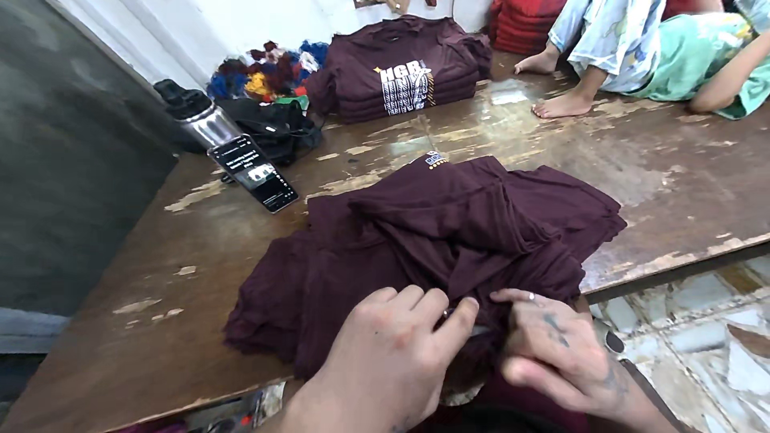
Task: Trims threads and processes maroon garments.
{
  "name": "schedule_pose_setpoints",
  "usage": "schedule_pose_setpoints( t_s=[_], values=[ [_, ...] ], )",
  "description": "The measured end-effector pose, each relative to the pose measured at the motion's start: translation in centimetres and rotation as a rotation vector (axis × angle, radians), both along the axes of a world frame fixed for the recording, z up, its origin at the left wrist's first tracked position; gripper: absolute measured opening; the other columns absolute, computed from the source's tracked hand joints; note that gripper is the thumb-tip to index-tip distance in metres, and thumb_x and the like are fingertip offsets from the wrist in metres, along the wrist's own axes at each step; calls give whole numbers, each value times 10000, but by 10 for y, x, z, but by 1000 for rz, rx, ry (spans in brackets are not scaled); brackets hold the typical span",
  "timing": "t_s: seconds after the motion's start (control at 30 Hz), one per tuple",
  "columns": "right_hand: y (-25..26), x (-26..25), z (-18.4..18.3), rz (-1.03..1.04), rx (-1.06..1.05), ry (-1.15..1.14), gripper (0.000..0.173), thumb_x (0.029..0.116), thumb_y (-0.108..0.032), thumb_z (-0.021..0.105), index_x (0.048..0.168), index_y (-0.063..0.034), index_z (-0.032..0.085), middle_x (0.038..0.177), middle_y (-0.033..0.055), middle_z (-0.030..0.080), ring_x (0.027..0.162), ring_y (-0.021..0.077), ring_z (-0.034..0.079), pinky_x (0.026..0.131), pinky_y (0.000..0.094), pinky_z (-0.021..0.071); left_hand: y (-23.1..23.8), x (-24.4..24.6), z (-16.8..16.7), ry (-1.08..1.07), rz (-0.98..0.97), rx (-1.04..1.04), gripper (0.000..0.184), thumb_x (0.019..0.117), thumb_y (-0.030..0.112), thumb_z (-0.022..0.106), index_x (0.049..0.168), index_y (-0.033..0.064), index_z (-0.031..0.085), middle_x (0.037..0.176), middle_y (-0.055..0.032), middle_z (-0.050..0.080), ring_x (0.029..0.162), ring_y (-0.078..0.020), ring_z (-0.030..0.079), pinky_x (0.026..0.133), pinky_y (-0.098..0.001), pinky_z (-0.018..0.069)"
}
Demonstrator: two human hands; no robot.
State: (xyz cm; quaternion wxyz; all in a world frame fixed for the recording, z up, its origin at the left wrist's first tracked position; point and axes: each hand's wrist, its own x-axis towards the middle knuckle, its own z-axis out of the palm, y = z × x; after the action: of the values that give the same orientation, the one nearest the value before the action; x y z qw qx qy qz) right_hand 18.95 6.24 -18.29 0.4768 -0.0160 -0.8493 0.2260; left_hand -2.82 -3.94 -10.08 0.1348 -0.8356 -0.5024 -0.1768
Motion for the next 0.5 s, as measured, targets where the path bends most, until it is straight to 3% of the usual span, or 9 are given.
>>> schedule_pose_setpoints(
  t_s=[0.07, 0.13, 0.17, 0.2, 0.27, 0.33, 0.4, 0.5],
  values=[
    [2, 12, 4, -77, 39, -3, 573, 1063, -550, 419, 722, -103, 531, 603, 30, 511, 628, 125, 609, 878, 331, 575, 2, -4, 2, -216, 71, -12, 369, 990, 316, 515, 1213, 103, 717, 827, -88, 665, 665, -224, 637, 526, -359, 483],
    [5, 13, 14, -246, 77, -33, 656, 1022, -669, 368, 864, -81, 614, 735, 68, 554, 742, 159, 603, 782, 297, 522, 1, -6, -7, -486, 192, -32, 416, 1008, 422, 552, 1101, 46, 703, 783, -65, 658, 632, -113, 576, 542, -252, 459],
    [5, 8, 18, -318, 86, -87, 697, 1011, -702, 332, 972, -85, 654, 825, 87, 602, 820, 187, 622, 813, 323, 512, 2, -4, -16, -610, 244, -65, 451, 1006, 449, 569, 1031, 19, 707, 719, -41, 617, 589, -60, 517, 526, -204, 415],
    [6, 1, 21, -357, 90, -145, 692, 1019, -688, 332, 1027, -89, 679, 880, 103, 651, 867, 226, 645, 850, 377, 509, 4, 0, -23, -705, 263, -139, 434, 998, 427, 590, 985, 9, 708, 696, -21, 606, 572, -21, 502, 520, -175, 411],
    [7, -13, 19, -329, 98, -213, 427, 1044, -441, 464, 962, -92, 696, 861, 105, 690, 859, 283, 673, 869, 461, 500, 9, 8, -37, -815, 201, -280, 279, 985, 261, 591, 903, 8, 676, 670, 5, 578, 567, 14, 495, 525, -145, 414],
    [8, -16, 15, -229, 86, -185, 260, 1018, -255, 512, 881, -94, 663, 798, 88, 657, 831, 272, 647, 906, 433, 470, 12, 12, -42, -763, 165, -269, 192, 948, 171, 584, 852, 22, 656, 662, -6, 570, 567, -10, 493, 524, -157, 405],
    [7, -7, 15, -148, 53, -150, 280, 1047, -247, 497, 858, -79, 617, 780, 91, 610, 832, 249, 638, 1014, 410, 471, 8, 10, -37, -572, 222, -168, 173, 917, 202, 613, 923, 49, 693, 740, -44, 656, 594, -105, 589, 519, -260, 476],
    [1, 4, 18, -82, 13, -140, 275, 1067, -253, 482, 878, -77, 575, 826, 93, 575, 876, 225, 632, 1089, 411, 453, -2, 5, -21, -341, 236, -108, 378, 970, 320, 533, 1222, 71, 666, 900, -90, 687, 694, -214, 664, 530, -373, 516]
  ],
)
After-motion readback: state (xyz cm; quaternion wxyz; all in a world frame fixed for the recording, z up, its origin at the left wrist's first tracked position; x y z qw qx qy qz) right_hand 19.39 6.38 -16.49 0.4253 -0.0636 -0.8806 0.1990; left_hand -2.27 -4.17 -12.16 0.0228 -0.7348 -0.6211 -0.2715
